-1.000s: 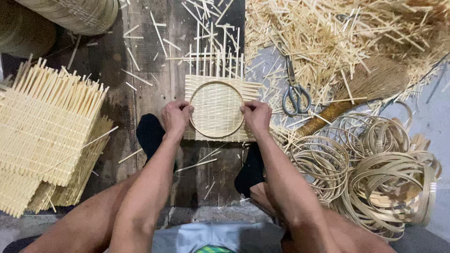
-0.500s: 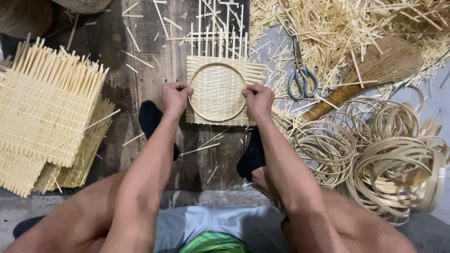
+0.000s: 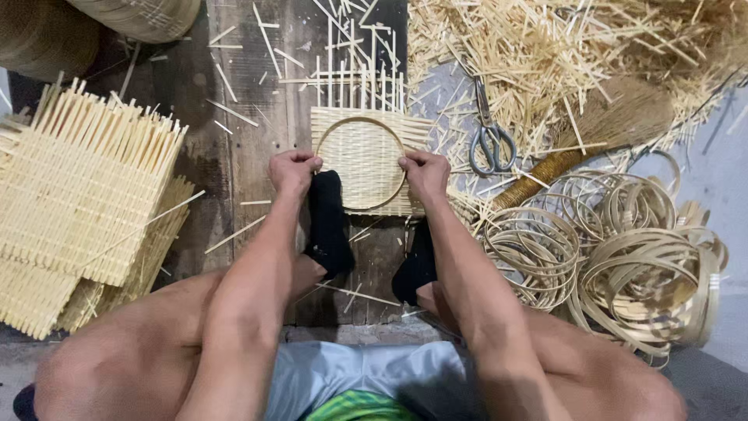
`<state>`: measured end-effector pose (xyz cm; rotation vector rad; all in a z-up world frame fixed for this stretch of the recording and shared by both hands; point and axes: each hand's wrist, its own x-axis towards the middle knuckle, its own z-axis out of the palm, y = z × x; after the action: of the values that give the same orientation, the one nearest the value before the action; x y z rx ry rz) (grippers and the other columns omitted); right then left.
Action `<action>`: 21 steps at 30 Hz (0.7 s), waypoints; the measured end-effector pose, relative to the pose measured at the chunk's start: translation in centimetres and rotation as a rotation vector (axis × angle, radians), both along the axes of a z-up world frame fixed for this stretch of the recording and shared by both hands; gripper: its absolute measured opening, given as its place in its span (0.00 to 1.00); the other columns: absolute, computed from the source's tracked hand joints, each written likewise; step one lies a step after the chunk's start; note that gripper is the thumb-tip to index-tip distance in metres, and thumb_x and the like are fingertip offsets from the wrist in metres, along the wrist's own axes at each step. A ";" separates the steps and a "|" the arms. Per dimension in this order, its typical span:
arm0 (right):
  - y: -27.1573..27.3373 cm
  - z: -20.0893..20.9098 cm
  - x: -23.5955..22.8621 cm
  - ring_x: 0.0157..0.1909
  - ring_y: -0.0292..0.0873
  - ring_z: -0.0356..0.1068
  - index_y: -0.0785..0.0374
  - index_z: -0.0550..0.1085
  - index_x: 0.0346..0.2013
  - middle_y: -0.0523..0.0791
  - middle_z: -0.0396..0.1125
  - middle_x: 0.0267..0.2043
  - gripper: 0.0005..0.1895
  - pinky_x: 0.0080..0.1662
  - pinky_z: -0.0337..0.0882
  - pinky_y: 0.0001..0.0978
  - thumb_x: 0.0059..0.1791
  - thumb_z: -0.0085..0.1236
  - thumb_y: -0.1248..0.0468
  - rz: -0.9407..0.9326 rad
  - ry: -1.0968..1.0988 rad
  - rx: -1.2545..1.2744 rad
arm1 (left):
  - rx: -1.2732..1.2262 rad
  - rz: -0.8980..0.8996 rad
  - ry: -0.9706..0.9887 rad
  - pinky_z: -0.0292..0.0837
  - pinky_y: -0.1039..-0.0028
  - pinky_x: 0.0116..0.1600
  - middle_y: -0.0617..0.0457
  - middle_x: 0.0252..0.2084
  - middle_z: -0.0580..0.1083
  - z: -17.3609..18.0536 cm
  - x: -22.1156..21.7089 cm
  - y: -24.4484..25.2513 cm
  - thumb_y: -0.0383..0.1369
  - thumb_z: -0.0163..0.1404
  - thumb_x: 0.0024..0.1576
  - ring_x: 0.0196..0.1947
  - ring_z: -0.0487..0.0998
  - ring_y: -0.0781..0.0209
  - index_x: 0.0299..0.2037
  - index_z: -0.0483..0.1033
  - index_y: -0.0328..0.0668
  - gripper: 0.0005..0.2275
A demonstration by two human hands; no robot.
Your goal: The person places a circular wooden frame onto a woven bamboo mat, tucks the mat edges around the frame, and trims the excess bamboo strips with scissors.
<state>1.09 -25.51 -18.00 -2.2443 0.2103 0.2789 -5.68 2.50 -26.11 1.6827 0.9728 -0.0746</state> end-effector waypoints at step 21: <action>-2.4 0.2 4.4 0.31 0.36 0.75 0.65 0.84 0.36 0.46 0.78 0.30 0.11 0.39 0.76 0.30 0.42 0.72 0.63 0.223 0.344 0.168 | -0.175 -0.101 0.021 0.76 0.78 0.41 0.53 0.34 0.83 -1.0 -1.1 1.6 0.28 0.70 0.45 0.32 0.80 0.70 0.38 0.86 0.38 0.12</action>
<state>5.51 -27.93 -17.79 -2.0416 0.1116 0.7758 -6.79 4.09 -27.14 1.5719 0.8708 -0.2384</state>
